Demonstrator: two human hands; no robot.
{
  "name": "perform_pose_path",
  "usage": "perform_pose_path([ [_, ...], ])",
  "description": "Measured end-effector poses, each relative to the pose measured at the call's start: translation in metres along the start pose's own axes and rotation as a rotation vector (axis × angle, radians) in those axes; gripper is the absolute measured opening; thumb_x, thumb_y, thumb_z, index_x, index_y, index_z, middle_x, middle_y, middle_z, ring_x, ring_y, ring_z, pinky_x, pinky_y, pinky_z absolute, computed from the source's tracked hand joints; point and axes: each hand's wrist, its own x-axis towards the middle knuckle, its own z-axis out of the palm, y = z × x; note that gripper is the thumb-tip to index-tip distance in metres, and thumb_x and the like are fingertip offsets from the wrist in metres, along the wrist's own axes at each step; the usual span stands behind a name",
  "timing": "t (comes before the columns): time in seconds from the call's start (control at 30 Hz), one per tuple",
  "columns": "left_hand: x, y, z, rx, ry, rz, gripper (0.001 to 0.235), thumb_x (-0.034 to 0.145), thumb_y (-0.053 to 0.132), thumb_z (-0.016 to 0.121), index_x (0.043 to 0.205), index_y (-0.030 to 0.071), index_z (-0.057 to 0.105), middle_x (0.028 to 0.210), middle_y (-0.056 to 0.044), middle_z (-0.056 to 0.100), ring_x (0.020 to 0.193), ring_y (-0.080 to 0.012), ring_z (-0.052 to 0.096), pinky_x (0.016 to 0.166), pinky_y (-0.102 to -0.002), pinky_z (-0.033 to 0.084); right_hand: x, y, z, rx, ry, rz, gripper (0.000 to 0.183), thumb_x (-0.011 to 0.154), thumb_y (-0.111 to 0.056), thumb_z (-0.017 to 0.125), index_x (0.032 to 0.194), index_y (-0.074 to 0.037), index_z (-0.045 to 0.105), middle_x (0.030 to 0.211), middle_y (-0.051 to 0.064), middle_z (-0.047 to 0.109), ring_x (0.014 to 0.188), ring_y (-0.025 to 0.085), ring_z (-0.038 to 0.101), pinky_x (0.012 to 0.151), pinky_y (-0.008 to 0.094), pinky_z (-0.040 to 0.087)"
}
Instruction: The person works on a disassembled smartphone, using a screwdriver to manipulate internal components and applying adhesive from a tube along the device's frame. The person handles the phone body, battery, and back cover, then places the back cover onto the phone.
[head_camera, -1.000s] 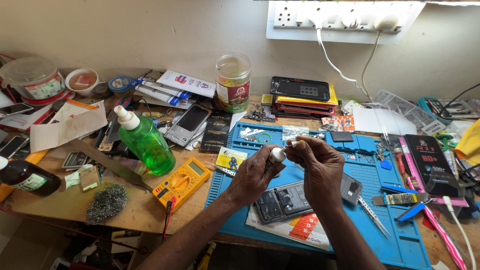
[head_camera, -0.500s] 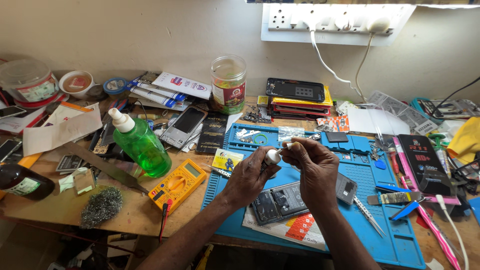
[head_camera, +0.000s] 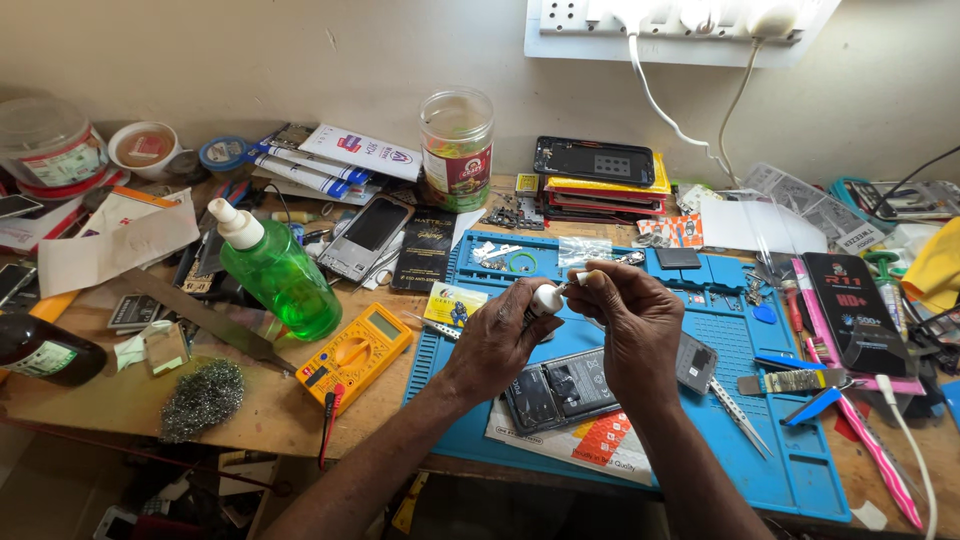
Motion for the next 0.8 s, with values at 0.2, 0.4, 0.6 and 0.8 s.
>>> perform_pose_path([
  [0.2,-0.001,-0.005,0.002,0.056,0.017,0.029,0.040,0.101,0.031,0.063,0.130,0.006,0.054,0.098,-0.011,0.071,0.082,-0.0204,0.078,0.067,-0.035,0.062,-0.001,0.000,0.000,-0.011,0.005,0.011,0.022,0.097,-0.010,0.070,0.115,0.002,0.071,0.102,0.018,0.078,0.089,0.022,0.079,0.078,0.034,0.067],
  [0.4,-0.002,-0.005,-0.002,0.292,0.124,0.209,0.038,0.099,0.029,0.069,0.127,0.008,0.055,0.102,-0.010,0.069,0.087,-0.0257,0.071,0.071,-0.042,0.055,0.001,-0.026,0.005,-0.352,-0.085,-0.066,0.019,0.096,-0.008,0.070,0.113,0.001,0.073,0.104,0.012,0.079,0.093,0.017,0.078,0.080,0.030,0.066],
  [0.6,-0.005,-0.007,-0.004,0.396,0.140,0.252,0.042,0.097,0.032,0.070,0.128,0.008,0.055,0.101,-0.009,0.068,0.087,-0.0264,0.070,0.071,-0.043,0.052,0.005,-0.051,0.013,-0.862,-0.203,-0.108,0.016,0.087,-0.012,0.079,0.100,-0.004,0.079,0.091,0.007,0.080,0.081,0.013,0.077,0.069,0.027,0.062],
  [0.8,-0.010,-0.006,-0.003,0.460,0.182,0.362,0.042,0.101,0.033,0.066,0.133,0.009,0.056,0.110,-0.012,0.068,0.098,-0.0299,0.069,0.081,-0.046,0.052,-0.004,-0.047,0.026,-1.548,-0.205,-0.168,0.025,0.096,-0.025,0.078,0.084,-0.004,0.076,0.078,0.013,0.072,0.072,0.027,0.070,0.066,0.038,0.054],
])
